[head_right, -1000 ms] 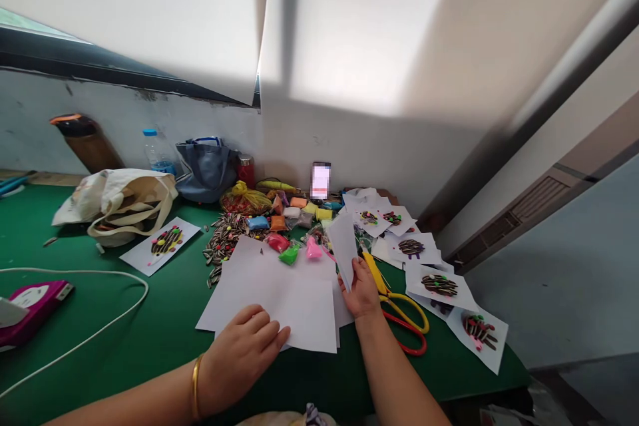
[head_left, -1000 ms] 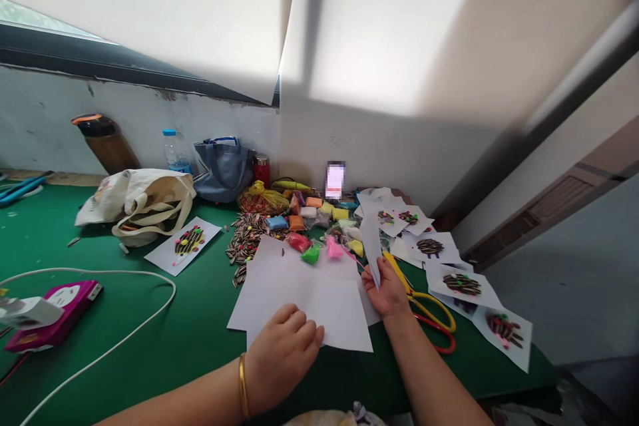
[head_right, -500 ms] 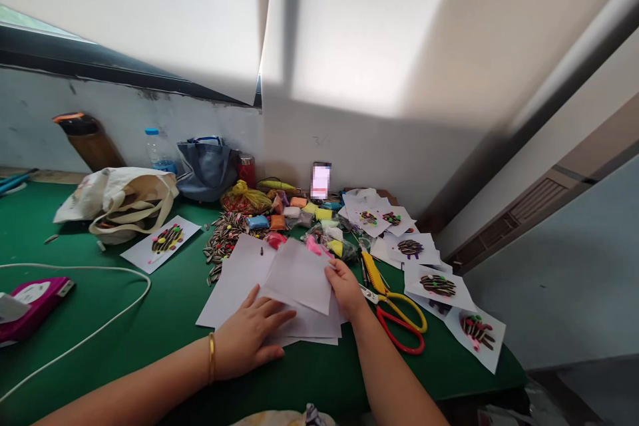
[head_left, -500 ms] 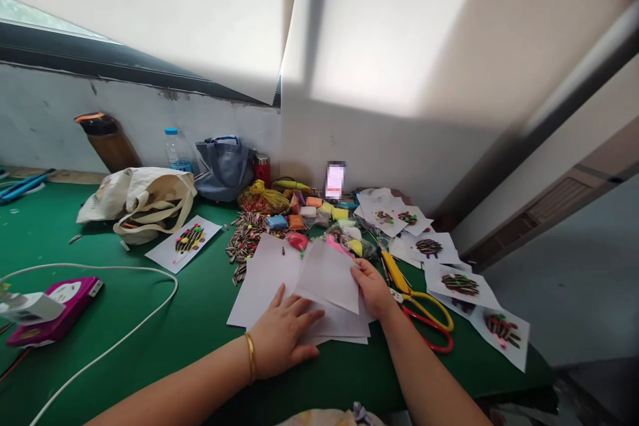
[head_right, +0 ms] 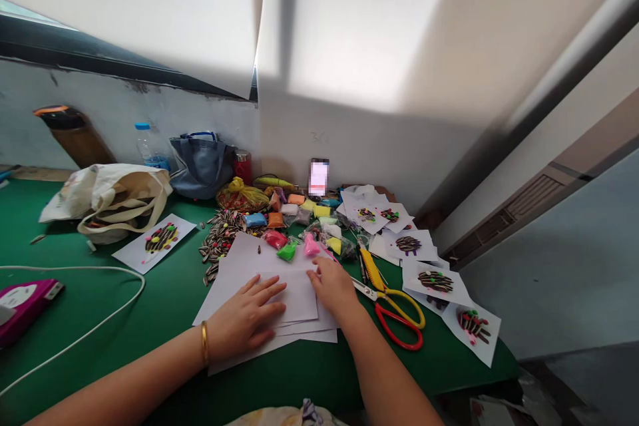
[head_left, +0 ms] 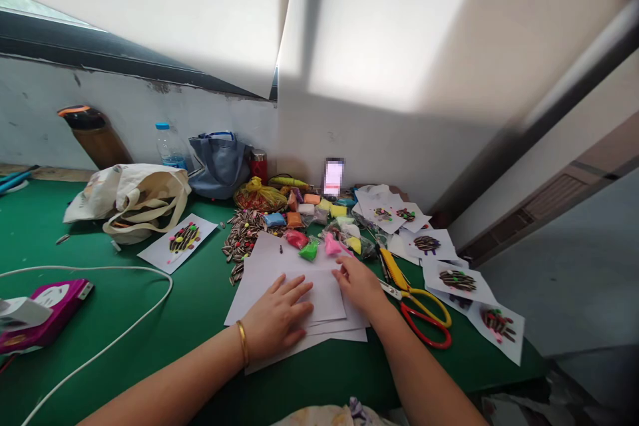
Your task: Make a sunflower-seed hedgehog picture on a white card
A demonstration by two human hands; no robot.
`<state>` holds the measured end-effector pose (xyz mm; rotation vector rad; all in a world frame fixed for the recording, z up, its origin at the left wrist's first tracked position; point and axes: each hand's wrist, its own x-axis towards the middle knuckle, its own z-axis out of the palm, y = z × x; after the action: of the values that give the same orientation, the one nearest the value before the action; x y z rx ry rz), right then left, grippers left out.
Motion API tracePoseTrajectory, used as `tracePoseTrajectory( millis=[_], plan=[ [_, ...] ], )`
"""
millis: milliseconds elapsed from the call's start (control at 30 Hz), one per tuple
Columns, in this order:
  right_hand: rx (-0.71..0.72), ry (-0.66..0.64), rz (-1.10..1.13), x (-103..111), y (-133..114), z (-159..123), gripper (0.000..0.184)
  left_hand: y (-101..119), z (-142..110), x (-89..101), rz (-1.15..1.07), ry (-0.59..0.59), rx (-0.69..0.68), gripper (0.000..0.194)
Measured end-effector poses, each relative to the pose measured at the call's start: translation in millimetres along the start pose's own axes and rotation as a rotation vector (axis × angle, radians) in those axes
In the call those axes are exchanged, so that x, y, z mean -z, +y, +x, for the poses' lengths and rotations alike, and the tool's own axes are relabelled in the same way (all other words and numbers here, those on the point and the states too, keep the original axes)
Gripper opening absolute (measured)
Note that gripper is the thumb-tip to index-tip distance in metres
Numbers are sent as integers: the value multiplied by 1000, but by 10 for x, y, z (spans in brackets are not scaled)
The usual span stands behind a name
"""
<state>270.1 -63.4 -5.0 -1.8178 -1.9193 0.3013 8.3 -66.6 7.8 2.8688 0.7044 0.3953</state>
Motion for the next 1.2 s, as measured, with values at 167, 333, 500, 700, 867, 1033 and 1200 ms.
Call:
tracePoseTrajectory(
  millis=[167,333,500,700,867,1033,1200],
  plan=[
    [-297,73,-448,376,443,-50,21,-121,-23,-116,-94,-62,29,41],
    [-380,-55,-595,427,634,-22,24,-143,-19,-121,-103,-48,36,40],
    [-474,-126,-577,404,636,98,45,-182,-34,-110,-114,-14,38,48],
    [-441,212,-265,535,534,99,65,-285,-82,-32,-95,36,121,56],
    [-299,229,885,411,125,106,36,-358,-103,-30,-62,21,175,60],
    [-228,-46,1533,133,-297,110,35,-372,-93,-55,-49,31,177,59],
    [-206,-38,1577,-95,-358,75,19,-370,-84,-26,-50,41,182,57]
  ],
)
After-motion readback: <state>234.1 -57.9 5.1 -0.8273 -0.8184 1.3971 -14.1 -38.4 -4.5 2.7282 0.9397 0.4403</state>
